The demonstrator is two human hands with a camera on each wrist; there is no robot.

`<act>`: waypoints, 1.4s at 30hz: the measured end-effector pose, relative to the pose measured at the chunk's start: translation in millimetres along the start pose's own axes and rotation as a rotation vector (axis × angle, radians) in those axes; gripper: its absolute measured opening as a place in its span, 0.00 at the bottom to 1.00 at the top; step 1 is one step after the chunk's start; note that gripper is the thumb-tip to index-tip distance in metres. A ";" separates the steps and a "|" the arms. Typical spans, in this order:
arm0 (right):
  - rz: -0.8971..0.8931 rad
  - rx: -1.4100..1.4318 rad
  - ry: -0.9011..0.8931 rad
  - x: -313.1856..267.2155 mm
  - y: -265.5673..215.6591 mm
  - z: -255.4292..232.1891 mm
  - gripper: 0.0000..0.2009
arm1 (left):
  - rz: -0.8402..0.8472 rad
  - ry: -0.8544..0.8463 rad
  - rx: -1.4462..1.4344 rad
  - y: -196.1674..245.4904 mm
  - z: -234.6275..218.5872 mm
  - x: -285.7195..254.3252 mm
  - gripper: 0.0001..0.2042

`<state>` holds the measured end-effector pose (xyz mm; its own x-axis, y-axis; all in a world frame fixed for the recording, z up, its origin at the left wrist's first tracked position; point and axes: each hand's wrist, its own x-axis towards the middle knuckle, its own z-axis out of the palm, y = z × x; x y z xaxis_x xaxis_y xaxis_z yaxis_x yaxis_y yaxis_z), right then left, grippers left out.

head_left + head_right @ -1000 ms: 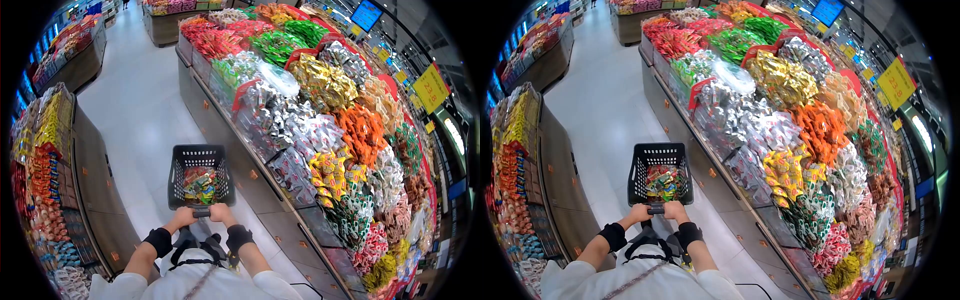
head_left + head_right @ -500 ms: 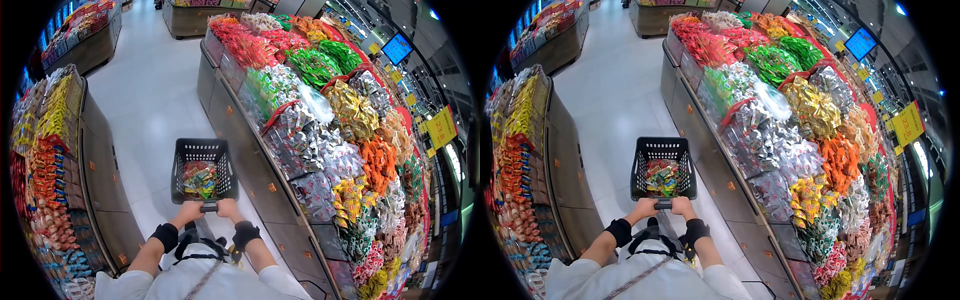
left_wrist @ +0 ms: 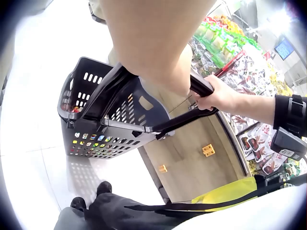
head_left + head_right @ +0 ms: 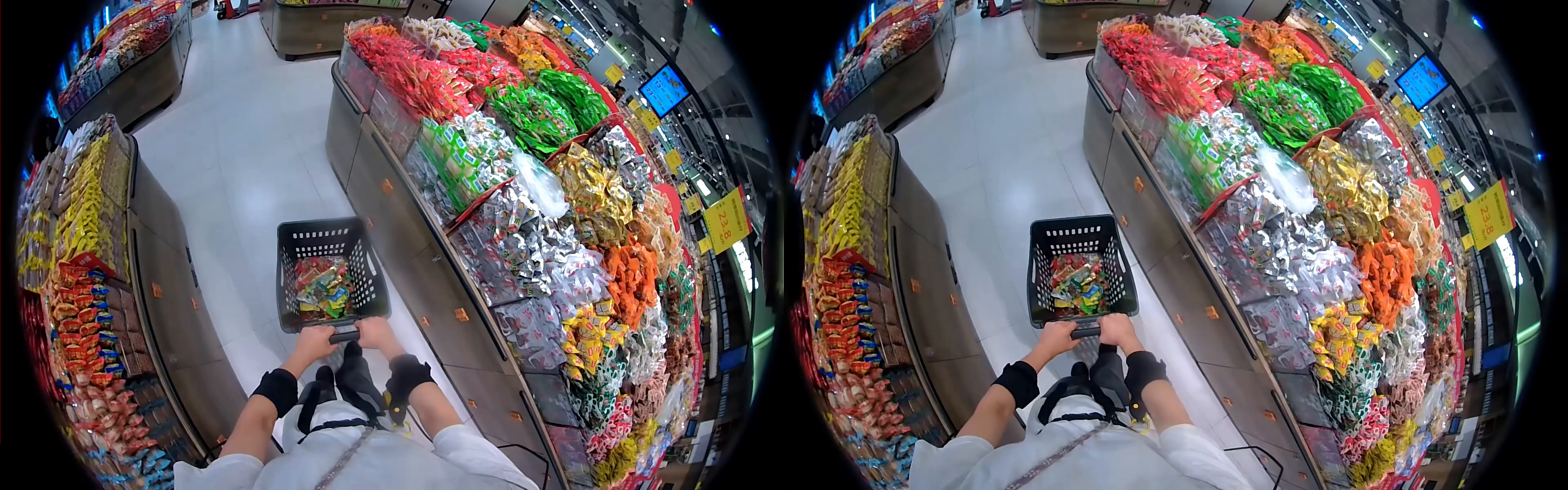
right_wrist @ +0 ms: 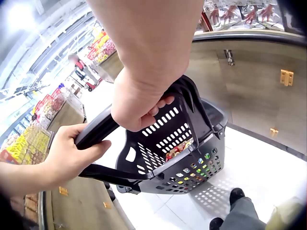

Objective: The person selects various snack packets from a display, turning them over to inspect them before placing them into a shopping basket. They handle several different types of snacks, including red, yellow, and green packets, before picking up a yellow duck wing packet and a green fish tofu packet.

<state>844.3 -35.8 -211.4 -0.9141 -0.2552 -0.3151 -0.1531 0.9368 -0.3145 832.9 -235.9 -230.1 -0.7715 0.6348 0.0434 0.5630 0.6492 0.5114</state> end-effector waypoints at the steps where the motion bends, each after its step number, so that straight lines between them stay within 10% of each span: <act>1: -0.009 -0.007 0.008 4.9 2.4 -0.3 0.06 | 0.001 0.009 0.009 -3.8 1.2 4.2 0.14; 21: -0.177 -0.031 0.433 136.4 105.1 -75.7 0.07 | 0.067 0.028 -0.108 -31.0 -17.7 166.8 0.16; 26: 0.167 0.028 0.548 158.7 107.0 -81.4 0.17 | -0.008 0.007 -0.200 -39.0 -20.5 204.6 0.14; 33: 0.170 0.399 0.663 171.9 133.6 -102.6 0.24 | 0.013 0.039 -0.344 -54.4 -14.1 254.9 0.14; 42: 0.792 1.243 1.001 239.0 107.3 -76.7 0.23 | 0.203 -0.429 -0.556 -97.0 -57.3 308.6 0.31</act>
<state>580.6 22.1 -251.7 -0.5512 0.7963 -0.2492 0.3073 -0.0839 -0.9479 523.2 -126.9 -217.1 -0.4192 0.9026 -0.0981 0.3609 0.2648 0.8942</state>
